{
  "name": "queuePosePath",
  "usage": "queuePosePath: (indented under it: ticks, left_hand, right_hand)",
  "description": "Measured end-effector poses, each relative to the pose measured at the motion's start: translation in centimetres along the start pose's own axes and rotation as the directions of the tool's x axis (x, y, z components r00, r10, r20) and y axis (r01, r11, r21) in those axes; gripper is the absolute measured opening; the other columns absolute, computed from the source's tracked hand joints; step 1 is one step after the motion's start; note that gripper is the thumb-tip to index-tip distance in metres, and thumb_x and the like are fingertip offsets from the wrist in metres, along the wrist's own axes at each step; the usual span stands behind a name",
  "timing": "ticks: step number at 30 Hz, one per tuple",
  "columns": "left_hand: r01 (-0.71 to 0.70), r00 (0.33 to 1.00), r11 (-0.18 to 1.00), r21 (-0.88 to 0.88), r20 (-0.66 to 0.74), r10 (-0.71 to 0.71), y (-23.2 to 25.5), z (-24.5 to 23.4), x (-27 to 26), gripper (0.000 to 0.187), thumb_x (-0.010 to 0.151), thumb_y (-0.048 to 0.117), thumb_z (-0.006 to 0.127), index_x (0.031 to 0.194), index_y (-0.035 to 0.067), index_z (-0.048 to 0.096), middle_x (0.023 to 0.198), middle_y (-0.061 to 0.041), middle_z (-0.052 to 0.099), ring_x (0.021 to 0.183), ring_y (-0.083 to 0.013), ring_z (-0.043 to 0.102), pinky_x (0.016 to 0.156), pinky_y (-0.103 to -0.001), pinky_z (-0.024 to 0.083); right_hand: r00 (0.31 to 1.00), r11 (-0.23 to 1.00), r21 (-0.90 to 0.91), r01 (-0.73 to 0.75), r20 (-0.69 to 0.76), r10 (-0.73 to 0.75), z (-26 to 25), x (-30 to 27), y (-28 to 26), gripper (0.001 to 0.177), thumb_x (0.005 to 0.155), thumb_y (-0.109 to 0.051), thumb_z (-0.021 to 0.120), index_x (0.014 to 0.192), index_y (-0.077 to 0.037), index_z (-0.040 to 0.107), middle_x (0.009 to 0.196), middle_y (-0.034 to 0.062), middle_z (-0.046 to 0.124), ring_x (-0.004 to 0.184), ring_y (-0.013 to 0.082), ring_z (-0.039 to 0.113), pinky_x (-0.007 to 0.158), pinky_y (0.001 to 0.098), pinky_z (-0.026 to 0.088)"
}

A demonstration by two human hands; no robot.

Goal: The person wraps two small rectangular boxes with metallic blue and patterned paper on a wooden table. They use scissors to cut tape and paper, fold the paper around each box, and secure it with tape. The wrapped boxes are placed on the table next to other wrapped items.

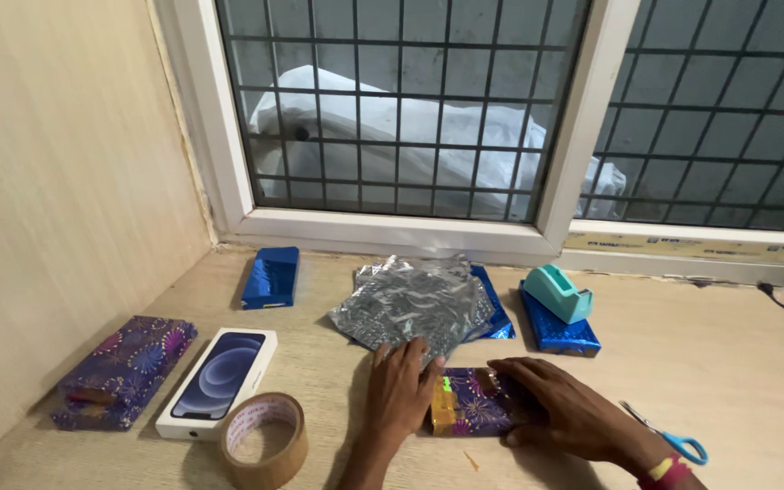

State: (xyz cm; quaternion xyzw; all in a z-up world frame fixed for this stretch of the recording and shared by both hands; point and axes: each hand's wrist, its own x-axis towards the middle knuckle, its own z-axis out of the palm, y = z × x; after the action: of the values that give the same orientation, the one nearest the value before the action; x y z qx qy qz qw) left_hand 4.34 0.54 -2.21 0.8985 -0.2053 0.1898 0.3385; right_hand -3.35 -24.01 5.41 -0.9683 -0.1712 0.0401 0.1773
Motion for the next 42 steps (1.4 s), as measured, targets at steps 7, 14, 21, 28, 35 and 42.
queuePosePath:
  ticks: [7,14,21,28,35,42]
  left_hand:
    - [0.083,0.99,0.987,0.141,0.099,-0.097,0.8,-0.3,-0.7,0.049,0.099,0.047,0.055,0.125,0.006,0.065,0.117,-0.012,0.064,0.115,-0.0241,0.059,0.105,-0.046,0.04]
    - [-0.024,0.998,0.97,0.243,0.062,0.01,0.6,0.3,-0.6,0.059,0.095,0.049,0.058,0.133,0.004,0.059,0.138,-0.017,0.052,0.132,-0.0302,0.044,0.113,-0.054,0.025]
    - [-0.112,0.976,0.958,0.263,0.209,0.057,-0.1,1.2,-1.1,0.057,0.097,0.04,0.061,0.14,0.004,0.054,0.146,-0.019,0.05,0.14,-0.0323,0.041,0.123,-0.052,0.019]
    - [-0.094,0.987,0.981,0.172,0.145,0.069,0.5,0.7,-1.5,0.047,0.095,0.031,0.065,0.132,0.003,0.061,0.143,-0.019,0.053,0.137,-0.0327,0.045,0.121,-0.049,0.023]
    - [-0.104,0.973,0.987,0.12,0.219,0.076,1.6,-0.6,-1.9,0.042,0.095,0.022,0.059,0.133,0.005,0.061,0.141,-0.016,0.058,0.129,-0.0318,0.053,0.11,-0.045,0.042]
    - [0.05,0.844,0.98,0.191,0.517,-0.143,4.0,-3.3,-1.9,0.043,0.094,0.029,0.062,0.125,0.002,0.066,0.126,-0.02,0.069,0.114,-0.0336,0.067,0.102,-0.044,0.053]
  right_hand:
    - [0.986,0.997,-0.05,0.061,-0.153,-0.068,0.1,-2.6,1.2,0.091,0.066,-0.054,0.075,0.148,-0.024,0.048,0.153,0.0061,0.049,0.14,0.0295,0.047,0.113,0.0519,0.041]
    - [0.835,0.995,-0.036,0.088,-0.543,-0.094,1.2,-4.0,5.7,0.089,0.07,-0.064,0.067,0.14,-0.012,0.05,0.147,0.0171,0.047,0.133,0.0374,0.048,0.105,0.0551,0.048]
    - [0.797,0.992,-0.099,0.081,-0.591,-0.124,1.4,-3.1,5.9,0.081,0.077,-0.066,0.065,0.134,-0.01,0.055,0.146,0.0167,0.05,0.136,0.037,0.046,0.108,0.0532,0.045]
    - [0.868,0.987,-0.084,-0.14,-0.49,0.081,0.8,-3.7,1.7,0.074,0.064,-0.054,0.072,0.128,-0.017,0.066,0.139,0.0079,0.055,0.135,0.0298,0.044,0.114,0.0492,0.038]
    - [0.811,0.989,-0.136,0.052,-0.573,-0.122,1.3,-0.3,2.8,0.078,0.077,-0.06,0.068,0.134,-0.008,0.055,0.146,0.014,0.049,0.137,0.0351,0.042,0.112,0.0538,0.036]
    - [0.915,0.97,-0.063,0.237,-0.321,-0.244,1.5,8.9,-0.8,0.086,0.078,-0.06,0.071,0.15,-0.02,0.045,0.152,0.0122,0.043,0.143,0.0342,0.034,0.114,0.0587,0.029]
